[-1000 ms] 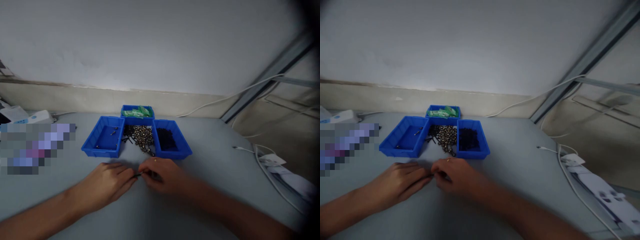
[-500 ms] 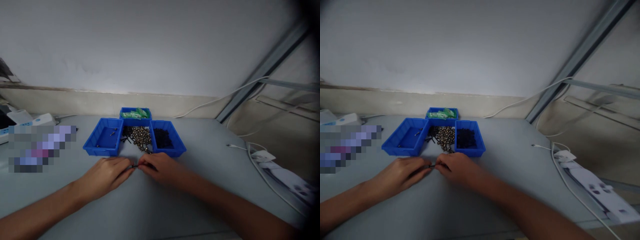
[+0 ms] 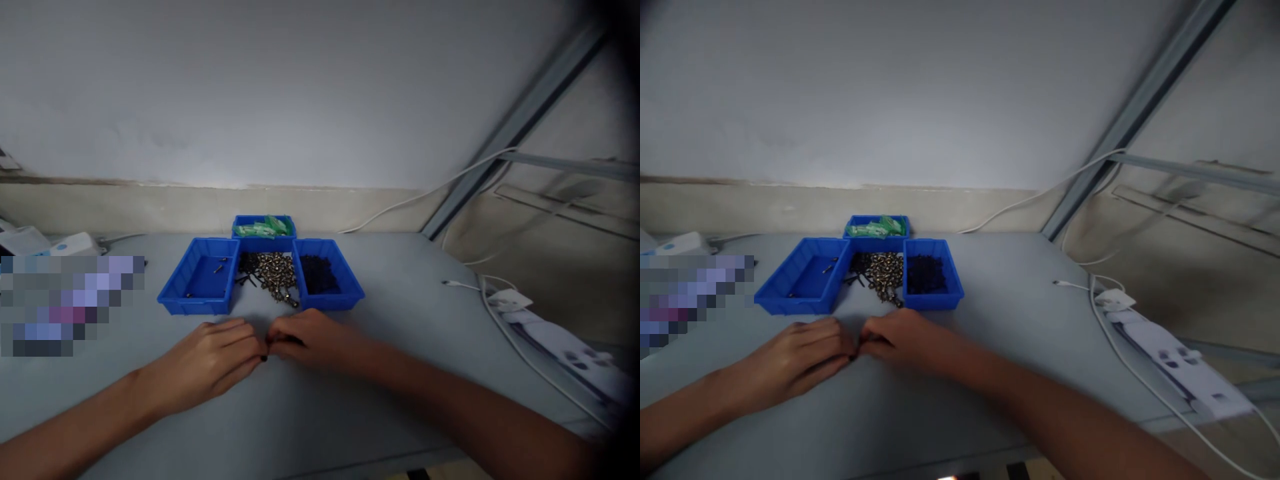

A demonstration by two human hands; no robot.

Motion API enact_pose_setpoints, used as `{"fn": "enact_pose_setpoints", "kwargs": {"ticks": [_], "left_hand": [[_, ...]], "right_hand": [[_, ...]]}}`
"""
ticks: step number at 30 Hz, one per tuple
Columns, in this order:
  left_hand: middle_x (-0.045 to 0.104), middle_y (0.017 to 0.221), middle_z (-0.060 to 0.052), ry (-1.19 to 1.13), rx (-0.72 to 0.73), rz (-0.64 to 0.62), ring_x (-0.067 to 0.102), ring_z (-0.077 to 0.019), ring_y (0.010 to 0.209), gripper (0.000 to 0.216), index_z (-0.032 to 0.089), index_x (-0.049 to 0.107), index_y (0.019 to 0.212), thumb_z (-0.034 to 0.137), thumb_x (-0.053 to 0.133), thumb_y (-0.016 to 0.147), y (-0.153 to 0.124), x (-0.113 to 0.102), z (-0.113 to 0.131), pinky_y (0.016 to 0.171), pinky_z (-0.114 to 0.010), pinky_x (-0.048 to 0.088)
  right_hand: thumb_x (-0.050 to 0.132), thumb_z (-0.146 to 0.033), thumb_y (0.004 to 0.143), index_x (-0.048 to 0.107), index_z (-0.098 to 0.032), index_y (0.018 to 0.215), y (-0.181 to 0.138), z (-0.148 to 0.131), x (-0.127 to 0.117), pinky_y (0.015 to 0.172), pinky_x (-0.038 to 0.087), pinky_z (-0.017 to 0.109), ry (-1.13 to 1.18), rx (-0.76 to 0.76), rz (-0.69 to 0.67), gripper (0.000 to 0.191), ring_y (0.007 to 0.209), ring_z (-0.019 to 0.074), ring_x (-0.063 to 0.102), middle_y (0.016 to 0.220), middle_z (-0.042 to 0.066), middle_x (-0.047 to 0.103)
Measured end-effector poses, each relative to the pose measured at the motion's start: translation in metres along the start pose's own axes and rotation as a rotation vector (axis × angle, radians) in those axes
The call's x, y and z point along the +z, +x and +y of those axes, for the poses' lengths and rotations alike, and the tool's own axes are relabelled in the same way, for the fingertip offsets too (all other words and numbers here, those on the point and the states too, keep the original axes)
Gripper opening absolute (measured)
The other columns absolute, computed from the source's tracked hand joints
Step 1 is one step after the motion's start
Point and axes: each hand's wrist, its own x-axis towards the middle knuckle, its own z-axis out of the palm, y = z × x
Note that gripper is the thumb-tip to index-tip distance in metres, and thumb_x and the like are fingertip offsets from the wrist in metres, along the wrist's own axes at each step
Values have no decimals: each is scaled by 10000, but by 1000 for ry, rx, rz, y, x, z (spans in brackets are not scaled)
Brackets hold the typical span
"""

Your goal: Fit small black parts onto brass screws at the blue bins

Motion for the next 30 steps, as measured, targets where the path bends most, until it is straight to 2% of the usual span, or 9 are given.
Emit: {"fn": "enact_pose_setpoints", "kwargs": {"ticks": [4,7,10,13,16,22,27,30], "left_hand": [[528,809,-29,15,-20,1,498,-138,740,171,166,520,888,220,357,888,-1,0,1,647,-257,411],[525,735,-17,15,-72,26,499,-127,675,177,154,521,839,229,367,882,0,2,-3,605,-242,404],[529,707,-10,41,-49,66,503,-125,660,206,159,540,837,246,362,893,1,3,-7,600,-240,399],[536,716,-12,62,-24,95,504,-128,665,215,165,555,848,244,362,898,2,4,-6,608,-246,399],[541,729,-14,73,-41,106,510,-133,674,205,164,556,850,249,375,894,2,3,-4,613,-253,402],[525,682,-9,110,-93,46,509,-135,643,245,156,536,742,261,368,888,3,2,-5,584,-259,395],[523,681,-14,107,-97,88,507,-136,646,261,156,552,786,257,340,900,3,1,-5,588,-259,399],[527,704,-18,76,-48,117,502,-129,654,226,155,557,841,247,358,897,2,1,-3,597,-251,405]], "right_hand": [[433,-256,839,573,-180,809,-1,0,1,592,388,204,-37,-7,2,162,645,103,551,730,-5,614],[470,-254,813,573,-187,870,-3,-2,-2,594,387,205,-38,17,18,135,660,107,557,760,-1,628],[523,-306,782,564,-179,918,-3,-3,-5,555,376,194,4,37,11,190,640,108,565,735,-6,636],[454,-359,828,570,-174,905,-2,-2,-4,549,367,197,-4,34,-1,231,645,108,566,745,5,632],[408,-326,854,571,-177,897,-1,0,-3,572,368,214,-54,43,-4,226,662,116,566,772,18,631],[393,-305,860,563,-186,917,-2,-2,-4,573,359,222,-82,92,36,215,666,122,567,762,16,633],[394,-309,861,561,-186,912,-1,-1,-4,580,360,220,-85,70,33,213,671,117,561,777,17,630],[421,-294,847,560,-171,861,-1,-2,-1,566,355,211,-91,41,14,186,637,105,543,733,14,611]]}}
